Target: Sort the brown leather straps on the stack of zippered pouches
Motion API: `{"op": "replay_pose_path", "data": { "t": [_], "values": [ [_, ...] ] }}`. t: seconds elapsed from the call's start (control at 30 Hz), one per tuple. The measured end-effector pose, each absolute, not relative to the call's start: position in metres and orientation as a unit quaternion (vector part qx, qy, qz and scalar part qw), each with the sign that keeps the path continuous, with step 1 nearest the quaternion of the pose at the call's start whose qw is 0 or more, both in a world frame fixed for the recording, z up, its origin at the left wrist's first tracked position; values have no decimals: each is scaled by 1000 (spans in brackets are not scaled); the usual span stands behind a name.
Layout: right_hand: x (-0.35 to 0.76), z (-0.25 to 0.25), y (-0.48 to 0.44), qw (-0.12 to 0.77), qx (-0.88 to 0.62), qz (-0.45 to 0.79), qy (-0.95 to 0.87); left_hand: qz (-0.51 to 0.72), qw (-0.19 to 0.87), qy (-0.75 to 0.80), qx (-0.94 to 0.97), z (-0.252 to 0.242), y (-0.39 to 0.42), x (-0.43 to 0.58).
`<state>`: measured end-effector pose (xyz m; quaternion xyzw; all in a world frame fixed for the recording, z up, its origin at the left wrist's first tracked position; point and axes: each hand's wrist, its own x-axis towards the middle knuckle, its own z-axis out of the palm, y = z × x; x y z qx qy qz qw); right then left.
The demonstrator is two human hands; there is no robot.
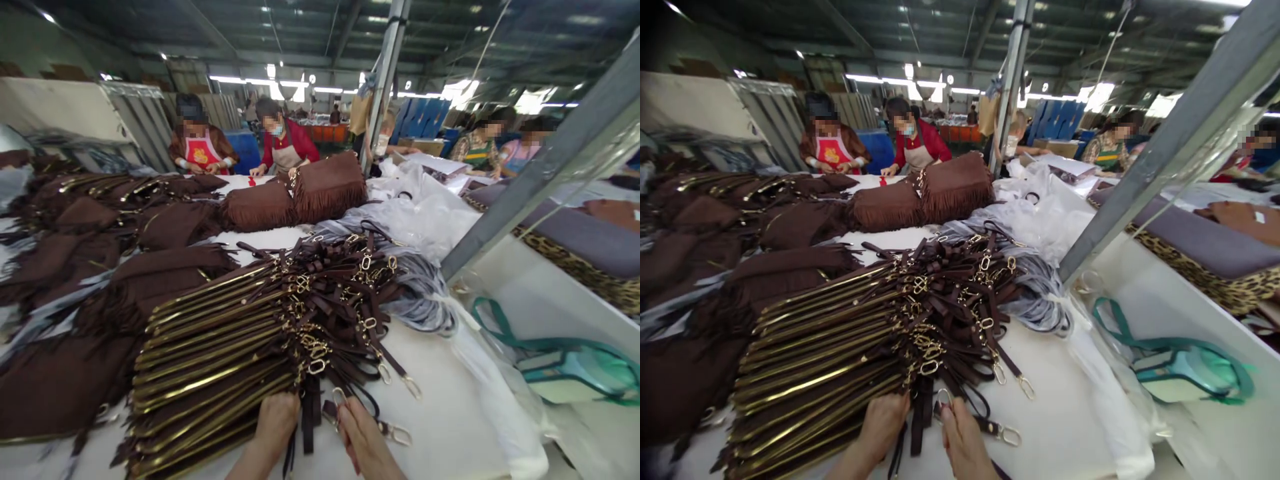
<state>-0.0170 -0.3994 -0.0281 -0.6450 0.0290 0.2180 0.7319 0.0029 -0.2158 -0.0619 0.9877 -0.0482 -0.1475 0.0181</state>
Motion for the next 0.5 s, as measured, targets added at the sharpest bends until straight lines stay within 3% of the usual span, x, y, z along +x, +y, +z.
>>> {"op": "replay_pose_path", "data": {
  "t": [0.27, 0.5],
  "values": [
    [-9, -16, -389, 823, -498, 270, 41, -142, 12, -68, 987, -52, -219, 7],
    [-9, -2, -386, 833, -447, 288, 152, -147, 10, -63, 987, -54, -219, 7]
  ]
}}
